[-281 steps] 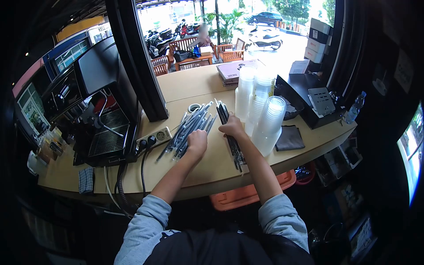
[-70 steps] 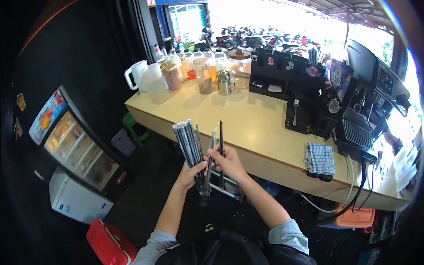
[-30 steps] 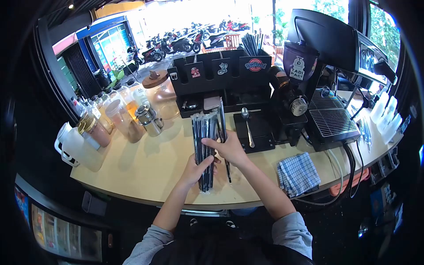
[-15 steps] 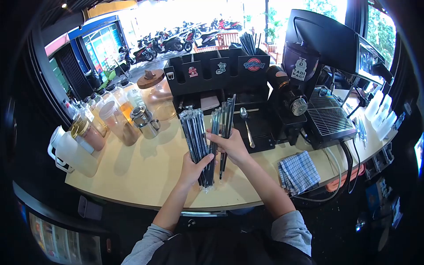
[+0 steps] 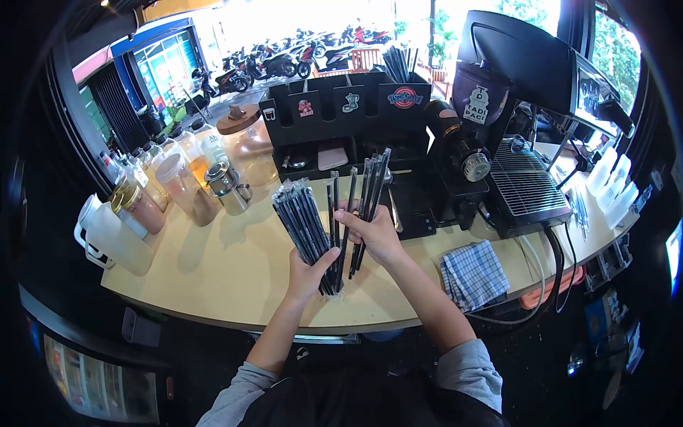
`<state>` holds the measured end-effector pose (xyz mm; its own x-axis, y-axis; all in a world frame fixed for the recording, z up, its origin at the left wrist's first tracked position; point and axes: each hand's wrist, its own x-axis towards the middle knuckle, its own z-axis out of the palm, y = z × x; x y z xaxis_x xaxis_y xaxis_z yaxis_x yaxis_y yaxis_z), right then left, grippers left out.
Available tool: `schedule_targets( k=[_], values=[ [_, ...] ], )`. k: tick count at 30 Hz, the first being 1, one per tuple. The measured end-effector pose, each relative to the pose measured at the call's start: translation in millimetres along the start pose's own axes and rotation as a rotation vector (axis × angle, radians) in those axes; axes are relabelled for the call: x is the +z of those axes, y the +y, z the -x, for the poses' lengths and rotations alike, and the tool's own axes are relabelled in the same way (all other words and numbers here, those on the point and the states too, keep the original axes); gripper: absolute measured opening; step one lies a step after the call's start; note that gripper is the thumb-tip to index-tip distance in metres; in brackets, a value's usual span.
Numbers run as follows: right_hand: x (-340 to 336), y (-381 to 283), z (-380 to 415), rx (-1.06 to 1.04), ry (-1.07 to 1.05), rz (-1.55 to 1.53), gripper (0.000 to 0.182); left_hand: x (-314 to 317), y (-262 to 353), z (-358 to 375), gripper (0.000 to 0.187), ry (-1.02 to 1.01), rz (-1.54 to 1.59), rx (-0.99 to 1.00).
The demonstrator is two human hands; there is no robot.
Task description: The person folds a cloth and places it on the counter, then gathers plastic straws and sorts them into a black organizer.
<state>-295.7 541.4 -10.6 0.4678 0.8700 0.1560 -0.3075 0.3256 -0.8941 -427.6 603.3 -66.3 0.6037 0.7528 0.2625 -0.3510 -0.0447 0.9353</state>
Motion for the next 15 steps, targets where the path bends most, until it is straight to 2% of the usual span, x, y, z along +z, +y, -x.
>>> schedule_targets(
  k=[2,15],
  values=[
    [-3.7,1.4,1.6,-0.018,-0.055,0.003,0.019,2.0,2.8,3.1,0.02,0.033,-0.017,-0.006],
    [-2.3,5.2,11.5,-0.048,-0.084,0.054,0.015,4.8,11.2,17.3,0.015,0.078,-0.246,0.102]
  ],
)
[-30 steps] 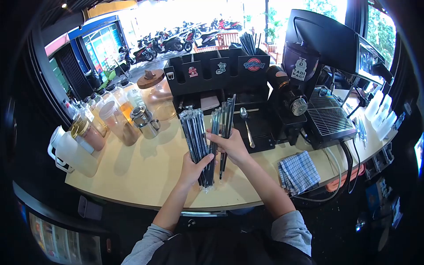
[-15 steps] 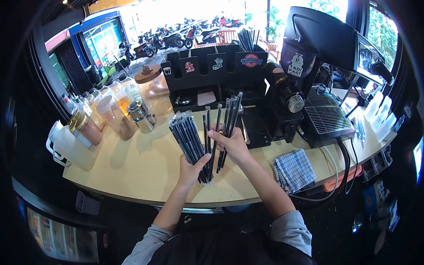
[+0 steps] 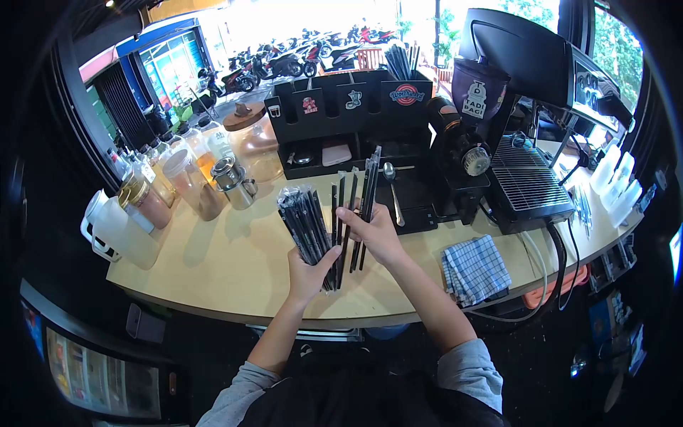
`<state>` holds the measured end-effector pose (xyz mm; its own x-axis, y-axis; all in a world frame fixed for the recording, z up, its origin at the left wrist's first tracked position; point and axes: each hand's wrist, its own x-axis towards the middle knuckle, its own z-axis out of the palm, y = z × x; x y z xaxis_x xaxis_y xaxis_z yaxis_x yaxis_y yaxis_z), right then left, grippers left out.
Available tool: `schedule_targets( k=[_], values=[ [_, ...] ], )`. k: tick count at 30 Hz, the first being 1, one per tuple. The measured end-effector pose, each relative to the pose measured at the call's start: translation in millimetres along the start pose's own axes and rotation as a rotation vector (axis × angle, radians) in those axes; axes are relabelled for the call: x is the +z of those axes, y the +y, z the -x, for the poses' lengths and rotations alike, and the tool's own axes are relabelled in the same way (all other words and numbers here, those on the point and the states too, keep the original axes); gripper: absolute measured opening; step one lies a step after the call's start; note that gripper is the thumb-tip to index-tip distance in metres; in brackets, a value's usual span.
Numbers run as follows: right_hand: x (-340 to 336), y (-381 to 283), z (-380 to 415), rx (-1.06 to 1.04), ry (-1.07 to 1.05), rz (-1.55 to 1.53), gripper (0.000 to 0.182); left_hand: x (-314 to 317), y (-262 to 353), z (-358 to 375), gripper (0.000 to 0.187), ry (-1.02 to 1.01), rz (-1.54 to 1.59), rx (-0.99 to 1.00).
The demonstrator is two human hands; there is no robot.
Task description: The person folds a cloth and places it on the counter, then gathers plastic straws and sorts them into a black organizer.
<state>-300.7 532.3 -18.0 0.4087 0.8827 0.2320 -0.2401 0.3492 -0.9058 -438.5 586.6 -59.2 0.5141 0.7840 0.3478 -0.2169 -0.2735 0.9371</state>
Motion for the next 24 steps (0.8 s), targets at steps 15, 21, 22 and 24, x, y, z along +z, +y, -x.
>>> schedule_targets(
  k=[15,21,22,24],
  values=[
    [2.8,-22.0,4.6,0.205,-0.086,0.034,0.02,-2.5,-4.0,-3.2,0.023,-0.185,0.339,-0.233],
    [8.3,-47.2,11.7,-0.112,0.094,0.069,0.016,-15.2,-23.4,-18.2,0.024,0.023,0.402,-0.318],
    [7.6,-54.3,14.5,-0.228,0.086,0.063,0.015,-22.6,-27.1,-23.6,0.024,0.088,0.439,-0.347],
    [6.5,-57.9,19.8,-0.278,0.039,0.157,0.013,-33.4,-29.6,-33.7,0.028,0.103,0.463,-0.456]
  ],
)
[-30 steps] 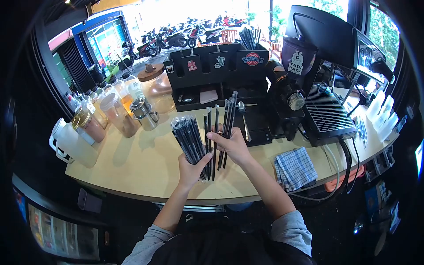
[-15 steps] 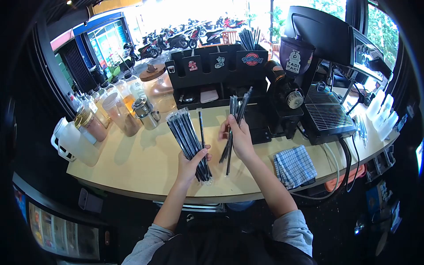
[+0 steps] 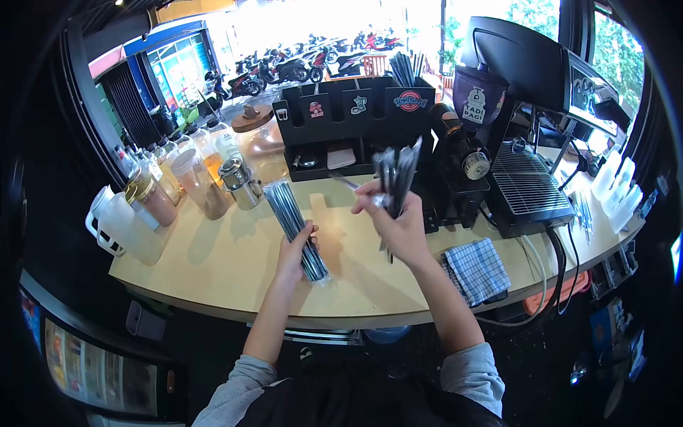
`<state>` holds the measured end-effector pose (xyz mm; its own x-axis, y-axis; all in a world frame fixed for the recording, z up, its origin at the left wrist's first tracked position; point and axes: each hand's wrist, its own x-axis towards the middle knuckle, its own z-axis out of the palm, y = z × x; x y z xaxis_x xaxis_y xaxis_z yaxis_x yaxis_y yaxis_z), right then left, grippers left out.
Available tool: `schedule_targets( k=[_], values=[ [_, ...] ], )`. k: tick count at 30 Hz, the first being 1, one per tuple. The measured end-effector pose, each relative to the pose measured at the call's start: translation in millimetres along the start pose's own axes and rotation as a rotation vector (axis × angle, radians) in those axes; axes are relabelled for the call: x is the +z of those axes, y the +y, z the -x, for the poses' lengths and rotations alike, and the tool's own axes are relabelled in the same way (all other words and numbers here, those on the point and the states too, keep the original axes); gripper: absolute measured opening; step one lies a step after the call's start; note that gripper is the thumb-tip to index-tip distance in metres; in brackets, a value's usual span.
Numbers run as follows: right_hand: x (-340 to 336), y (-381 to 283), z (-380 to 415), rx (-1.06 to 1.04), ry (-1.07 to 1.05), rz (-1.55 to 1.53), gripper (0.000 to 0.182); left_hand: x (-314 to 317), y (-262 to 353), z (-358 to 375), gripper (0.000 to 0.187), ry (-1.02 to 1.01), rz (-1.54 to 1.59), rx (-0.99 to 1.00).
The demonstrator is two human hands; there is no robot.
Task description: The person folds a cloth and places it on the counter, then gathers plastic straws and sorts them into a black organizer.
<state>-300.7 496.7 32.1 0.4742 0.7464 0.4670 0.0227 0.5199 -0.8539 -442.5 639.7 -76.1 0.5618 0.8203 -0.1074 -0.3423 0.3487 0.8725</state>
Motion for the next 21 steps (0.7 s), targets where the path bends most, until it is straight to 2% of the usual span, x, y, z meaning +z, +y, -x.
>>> schedule_targets(
  k=[2,6,7,8,9,10,12,13,14,15,16,18,19,21],
  values=[
    [6.1,12.6,6.9,-0.26,-0.159,0.282,0.009,-0.9,5.1,-5.1,0.03,-0.075,0.088,-0.068],
    [8.1,29.2,24.4,-0.091,-0.499,0.628,0.027,8.7,13.4,-6.8,0.031,-0.192,0.18,-0.052],
    [9.0,35.7,27.7,-0.093,-0.5,0.628,0.027,10.2,16.4,-4.6,0.031,-0.248,0.17,-0.062],
    [9.5,44.2,30.3,-0.198,-0.522,0.634,0.028,12.1,20.0,-1.6,0.031,-0.303,0.159,-0.072],
    [10.9,46.7,30.8,-0.303,-0.543,0.638,0.029,17.6,24.7,3.0,0.029,-0.265,0.131,-0.035],
    [9.6,45.2,31.4,-0.303,-0.545,0.638,0.029,16.9,24.2,2.7,0.029,-0.265,0.132,-0.034],
    [7.0,37.3,32.4,-0.123,-0.509,0.616,0.023,14.6,22.5,1.8,0.027,-0.271,0.096,0.01],
    [5.9,36.0,31.0,-0.123,-0.507,0.617,0.023,15.3,23.3,5.5,0.026,-0.304,0.118,0.021],
    [4.5,34.6,28.2,0.015,-0.358,0.512,0.022,13.9,19.9,6.0,0.026,-0.306,0.117,0.019],
    [3.4,33.5,25.0,0.15,-0.209,0.404,0.022,12.5,16.2,6.7,0.025,-0.4,0.053,0.036],
    [3.2,33.1,20.1,0.152,-0.204,0.403,0.022,11.9,13.3,7.9,0.024,-0.494,-0.011,0.051],
    [6.0,33.4,9.4,0.142,-0.155,0.362,0.029,17.4,10.0,14.4,0.022,-0.536,-0.037,0.028],
    [10.2,30.2,8.3,0.204,-0.15,0.236,0.026,22.4,11.0,18.9,0.029,-0.581,-0.104,0.056],
    [11.3,29.7,8.0,0.222,-0.125,0.177,0.021,28.9,10.4,22.9,0.045,-0.63,-0.173,0.069]
  ],
)
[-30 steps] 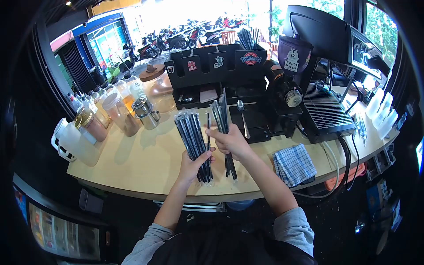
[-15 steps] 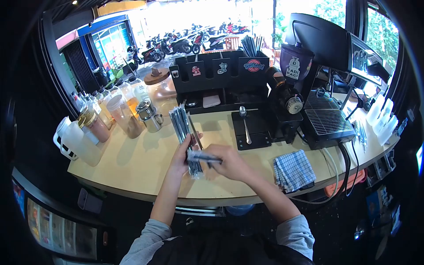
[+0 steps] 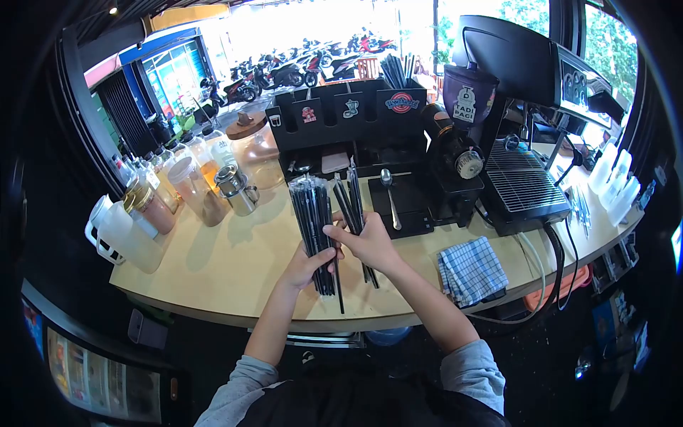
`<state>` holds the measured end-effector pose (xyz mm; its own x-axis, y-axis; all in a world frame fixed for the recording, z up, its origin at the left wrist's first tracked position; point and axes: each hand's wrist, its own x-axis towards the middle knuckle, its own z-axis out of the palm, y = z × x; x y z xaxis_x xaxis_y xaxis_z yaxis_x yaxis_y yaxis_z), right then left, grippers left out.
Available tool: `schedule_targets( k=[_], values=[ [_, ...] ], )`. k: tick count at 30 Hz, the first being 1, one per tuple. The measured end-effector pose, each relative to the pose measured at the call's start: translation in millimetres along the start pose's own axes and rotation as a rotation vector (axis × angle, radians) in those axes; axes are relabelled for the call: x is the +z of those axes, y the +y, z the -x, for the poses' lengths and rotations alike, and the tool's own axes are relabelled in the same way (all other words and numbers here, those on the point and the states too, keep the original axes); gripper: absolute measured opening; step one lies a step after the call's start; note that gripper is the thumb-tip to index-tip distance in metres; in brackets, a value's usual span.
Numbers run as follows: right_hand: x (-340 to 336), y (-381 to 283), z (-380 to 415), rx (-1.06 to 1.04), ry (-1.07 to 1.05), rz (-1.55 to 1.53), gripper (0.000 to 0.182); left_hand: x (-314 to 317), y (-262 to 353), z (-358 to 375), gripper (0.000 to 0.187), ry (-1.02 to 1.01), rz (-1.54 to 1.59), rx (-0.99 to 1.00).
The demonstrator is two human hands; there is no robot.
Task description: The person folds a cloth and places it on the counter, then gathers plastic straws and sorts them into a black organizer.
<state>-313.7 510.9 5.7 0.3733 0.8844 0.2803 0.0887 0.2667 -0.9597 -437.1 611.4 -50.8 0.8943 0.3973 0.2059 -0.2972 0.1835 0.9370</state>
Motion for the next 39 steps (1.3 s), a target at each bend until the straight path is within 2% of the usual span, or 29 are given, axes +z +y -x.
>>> schedule_targets(
  k=[3,5,7,9,10,14,17,19,24,30,36,38,39],
  values=[
    [0.1,-0.6,-1.3,0.024,0.015,-0.074,0.016,5.2,1.2,0.3,0.037,0.03,-0.02,0.025],
    [-5.6,3.7,-1.7,0.073,0.043,-0.248,0.016,2.7,-3.3,-0.8,0.032,0.073,-0.045,0.031],
    [-8.9,12.1,-6.0,0.029,0.03,-0.258,0.018,3.2,-4.1,-1.3,0.028,0.115,-0.07,0.035],
    [-11.4,16.6,-12.3,-0.024,0.059,-0.467,0.017,6.6,-2.0,-1.2,0.024,0.168,-0.045,0.041],
    [-14.6,14.1,-13.5,-0.051,0.046,-0.309,0.02,7.8,-2.0,-1.0,0.024,0.168,-0.044,0.04],
    [-7.4,3.2,-13.1,-0.096,0.163,-0.369,0.018,13.7,-2.5,-0.6,0.021,0.161,-0.075,0.036],
    [-12.1,1.7,-11.9,0.022,0.064,-0.335,0.016,15.4,-5.3,-1.3,0.022,0.123,-0.085,0.039],
    [-8.9,7.0,-15.1,-0.028,0.095,-0.107,0.021,16.7,-6.7,-1.6,0.022,0.093,-0.095,0.042],
    [-11.6,7.1,-14.9,0.015,0.124,-0.138,0.022,17.9,-5.9,-1.1,0.026,0.098,-0.051,0.031],
    [-14.8,14.2,-13.4,-0.078,0.152,-0.114,0.019,18.8,-5.0,-2.3,0.028,0.104,-0.017,0.024],
    [-18.2,22.8,-14.9,-0.063,0.08,-0.145,0.013,16.9,-11.6,-5.0,0.023,0.13,0.0,0.044],
    [-15.2,20.1,-15.7,-0.196,0.197,0.0,0.015,14.9,-15.0,-7.1,0.023,0.161,-0.045,0.062],
    [-15.2,20.7,-17.3,-0.196,0.197,0.001,0.015,14.5,-15.8,-7.8,0.023,0.192,-0.092,0.079]
  ],
)
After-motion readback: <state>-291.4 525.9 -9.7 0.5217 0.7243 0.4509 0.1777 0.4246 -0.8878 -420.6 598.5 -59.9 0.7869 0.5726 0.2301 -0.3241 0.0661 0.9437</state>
